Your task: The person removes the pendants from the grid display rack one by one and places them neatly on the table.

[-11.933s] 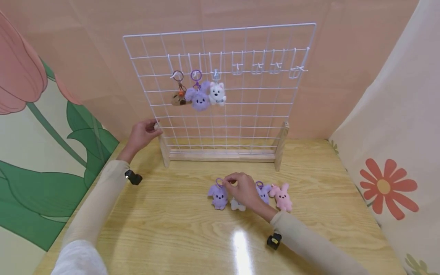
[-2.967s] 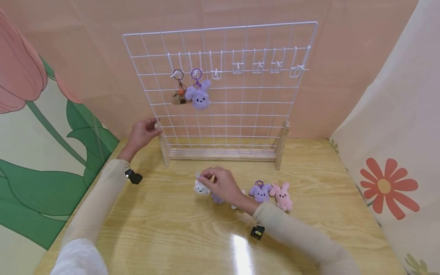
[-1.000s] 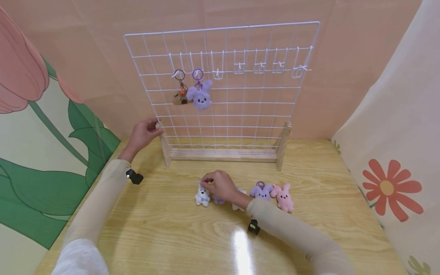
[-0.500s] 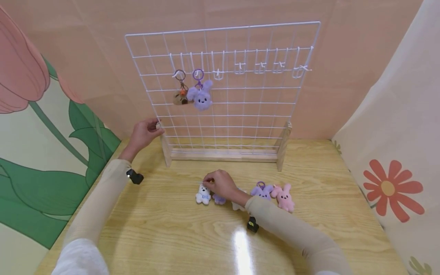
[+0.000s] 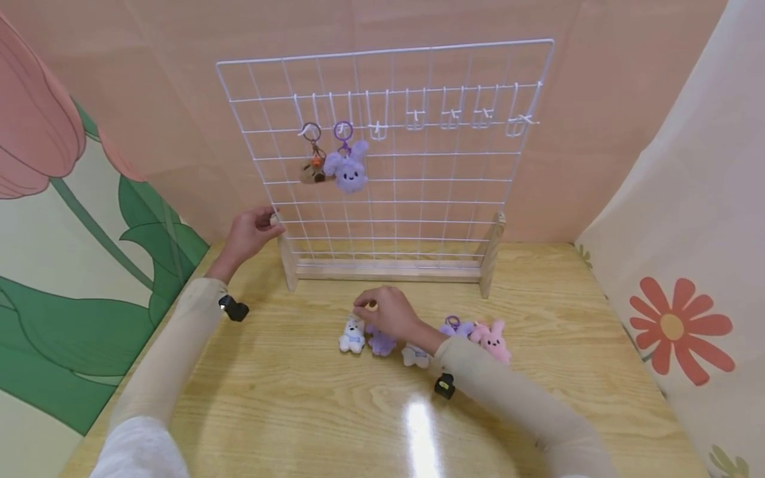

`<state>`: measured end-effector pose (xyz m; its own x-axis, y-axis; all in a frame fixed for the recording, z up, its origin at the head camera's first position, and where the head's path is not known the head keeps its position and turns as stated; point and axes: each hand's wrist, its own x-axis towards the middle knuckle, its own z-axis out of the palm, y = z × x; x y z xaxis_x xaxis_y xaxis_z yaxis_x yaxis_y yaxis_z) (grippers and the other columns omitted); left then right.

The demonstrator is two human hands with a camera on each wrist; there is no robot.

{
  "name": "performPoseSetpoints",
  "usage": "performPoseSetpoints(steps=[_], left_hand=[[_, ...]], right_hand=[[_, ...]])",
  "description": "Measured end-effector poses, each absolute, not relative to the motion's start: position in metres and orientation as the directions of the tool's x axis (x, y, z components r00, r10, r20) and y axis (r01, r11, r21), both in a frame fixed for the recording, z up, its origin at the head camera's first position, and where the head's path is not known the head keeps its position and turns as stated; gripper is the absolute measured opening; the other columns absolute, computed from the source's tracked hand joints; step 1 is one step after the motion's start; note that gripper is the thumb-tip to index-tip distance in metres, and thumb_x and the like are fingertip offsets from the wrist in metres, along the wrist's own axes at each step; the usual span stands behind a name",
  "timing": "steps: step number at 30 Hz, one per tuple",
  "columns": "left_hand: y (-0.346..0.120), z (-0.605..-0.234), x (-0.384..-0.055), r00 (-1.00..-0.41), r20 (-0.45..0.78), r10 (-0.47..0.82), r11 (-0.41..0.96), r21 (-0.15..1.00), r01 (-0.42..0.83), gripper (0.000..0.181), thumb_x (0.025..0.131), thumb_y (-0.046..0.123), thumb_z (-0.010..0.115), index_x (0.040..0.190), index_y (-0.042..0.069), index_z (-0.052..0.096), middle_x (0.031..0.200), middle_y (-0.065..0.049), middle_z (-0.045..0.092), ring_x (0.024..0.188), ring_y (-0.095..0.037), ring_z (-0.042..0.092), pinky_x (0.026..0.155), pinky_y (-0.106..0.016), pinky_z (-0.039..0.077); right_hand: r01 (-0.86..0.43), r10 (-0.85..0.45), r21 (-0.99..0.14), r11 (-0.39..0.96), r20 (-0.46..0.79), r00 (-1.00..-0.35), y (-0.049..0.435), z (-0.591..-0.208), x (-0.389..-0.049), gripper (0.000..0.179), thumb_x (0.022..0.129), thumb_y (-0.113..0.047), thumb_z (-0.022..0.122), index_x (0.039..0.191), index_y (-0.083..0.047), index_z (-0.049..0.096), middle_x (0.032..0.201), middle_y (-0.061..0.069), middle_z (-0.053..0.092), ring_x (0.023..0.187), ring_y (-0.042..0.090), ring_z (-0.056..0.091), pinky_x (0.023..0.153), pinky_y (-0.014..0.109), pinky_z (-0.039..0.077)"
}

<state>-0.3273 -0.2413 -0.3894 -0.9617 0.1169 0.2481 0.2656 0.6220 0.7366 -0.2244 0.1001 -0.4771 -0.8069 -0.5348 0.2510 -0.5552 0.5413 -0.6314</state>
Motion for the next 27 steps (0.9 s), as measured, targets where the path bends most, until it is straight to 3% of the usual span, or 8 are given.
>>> performPoseSetpoints(steps=[8, 14, 27], left_hand=[[-0.241, -0.39, -0.326, -0.957, 0.264, 0.121, 0.628, 0.726, 0.28, 0.049, 0.096, 0.009, 0.072, 0.139, -0.007, 0.056, 0.129, -0.028, 0.065, 0.114, -0.037, 0.067, 0.096, -0.043, 0.06], [-0.242, -0.391, -0.326, -0.954, 0.272, 0.128, 0.626, 0.723, 0.291, 0.049, 0.097, 0.012, 0.073, 0.139, -0.007, 0.057, 0.13, -0.027, 0.065, 0.113, -0.037, 0.068, 0.096, -0.043, 0.06], [-0.242, -0.392, -0.328, -0.955, 0.27, 0.123, 0.626, 0.726, 0.285, 0.05, 0.097, 0.012, 0.073, 0.139, -0.008, 0.056, 0.13, -0.027, 0.065, 0.114, -0.037, 0.067, 0.097, -0.043, 0.059]], right_hand=[[-0.581, -0.527, -0.631, 0.515, 0.301, -0.795, 0.108, -0.443, -0.223, 0.018, 0.098, -0.027, 0.072, 0.108, -0.014, 0.08, 0.107, 0.002, 0.077, 0.084, 0.011, 0.069, 0.064, 0.022, 0.058], [-0.614, -0.508, -0.607, 0.505, 0.365, -0.78, 0.11, -0.415, -0.224, 0.017, 0.096, -0.024, 0.074, 0.107, -0.012, 0.08, 0.109, 0.002, 0.077, 0.095, 0.016, 0.07, 0.074, 0.028, 0.062], [-0.659, -0.469, -0.573, 0.487, 0.466, -0.751, 0.117, -0.354, -0.233, 0.026, 0.097, -0.025, 0.074, 0.115, -0.006, 0.077, 0.117, 0.009, 0.075, 0.101, 0.024, 0.071, 0.079, 0.037, 0.063]])
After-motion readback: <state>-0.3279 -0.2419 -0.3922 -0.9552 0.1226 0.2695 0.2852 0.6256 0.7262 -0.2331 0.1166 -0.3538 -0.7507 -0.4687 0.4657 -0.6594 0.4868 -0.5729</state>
